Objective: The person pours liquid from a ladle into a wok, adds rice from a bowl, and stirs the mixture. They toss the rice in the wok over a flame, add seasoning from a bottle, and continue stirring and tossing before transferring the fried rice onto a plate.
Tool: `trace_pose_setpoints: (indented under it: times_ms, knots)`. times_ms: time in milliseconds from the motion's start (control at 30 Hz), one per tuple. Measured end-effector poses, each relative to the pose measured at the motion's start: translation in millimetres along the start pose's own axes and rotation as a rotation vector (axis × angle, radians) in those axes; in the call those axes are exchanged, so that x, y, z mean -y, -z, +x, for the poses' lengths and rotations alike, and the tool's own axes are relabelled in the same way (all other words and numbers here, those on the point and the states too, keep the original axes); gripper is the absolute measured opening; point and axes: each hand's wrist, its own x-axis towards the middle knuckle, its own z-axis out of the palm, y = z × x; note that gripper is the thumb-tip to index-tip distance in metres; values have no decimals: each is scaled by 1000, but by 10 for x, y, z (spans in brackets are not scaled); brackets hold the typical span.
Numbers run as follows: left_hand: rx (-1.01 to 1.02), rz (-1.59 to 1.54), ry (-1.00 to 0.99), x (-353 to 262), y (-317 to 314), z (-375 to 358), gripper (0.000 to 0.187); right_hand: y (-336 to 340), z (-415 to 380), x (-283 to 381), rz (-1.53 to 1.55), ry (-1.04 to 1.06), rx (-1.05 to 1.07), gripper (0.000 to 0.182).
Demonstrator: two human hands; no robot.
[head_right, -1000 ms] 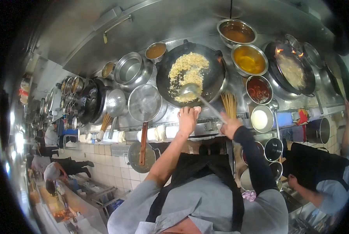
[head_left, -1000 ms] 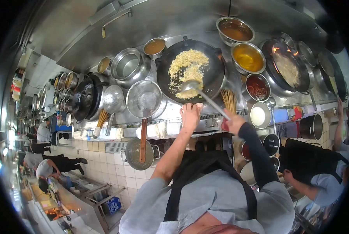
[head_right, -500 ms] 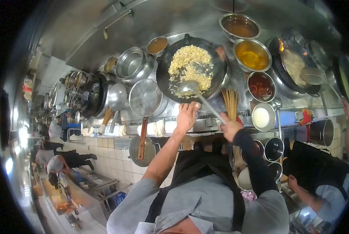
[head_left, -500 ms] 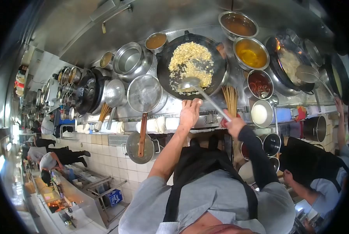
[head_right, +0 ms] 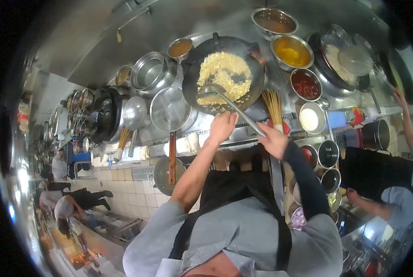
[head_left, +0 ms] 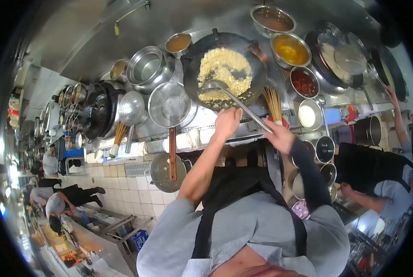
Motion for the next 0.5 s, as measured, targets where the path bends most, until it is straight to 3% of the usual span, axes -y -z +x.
trace_pose_setpoints:
  times_ms: [33,100,133,200,267,333,367,400,467,500]
  knots:
    - [3,-75,25,-326,419,-152,36,181,-259,5,37,150,-2,56]
    - [-39,-153,-7,-689,992,-288,34,923,-640,653,514,-496,355,59]
    - [-83,-154,-63,-724,1146,-269,33,1019,-778,505,604,-474,348,58]
    - [-107,-147,-71,-634,1137,-193,34,1235,-670,624,447,-638,400,52]
    - [-6,-89,15,-261,582,-54,37,1028,-258,165,286,-501,459,44]
    - [87,5,31,250,-419,-309,38,113,504,-1062,-381,87,-133,39]
    - [153,51,31,353,-593,-464,39,30,517,-730,-289,-47,-169,41]
    - [168,45,-97,348,-523,-627,38,-49,530,-354,-193,-176,-216,43]
    - [152,-23,-110,317,-411,-876,34,-120,366,2,-64,-335,-133,44]
    - [149,-42,-77,244,-264,-879,31,-131,205,2,-173,-154,-198,45]
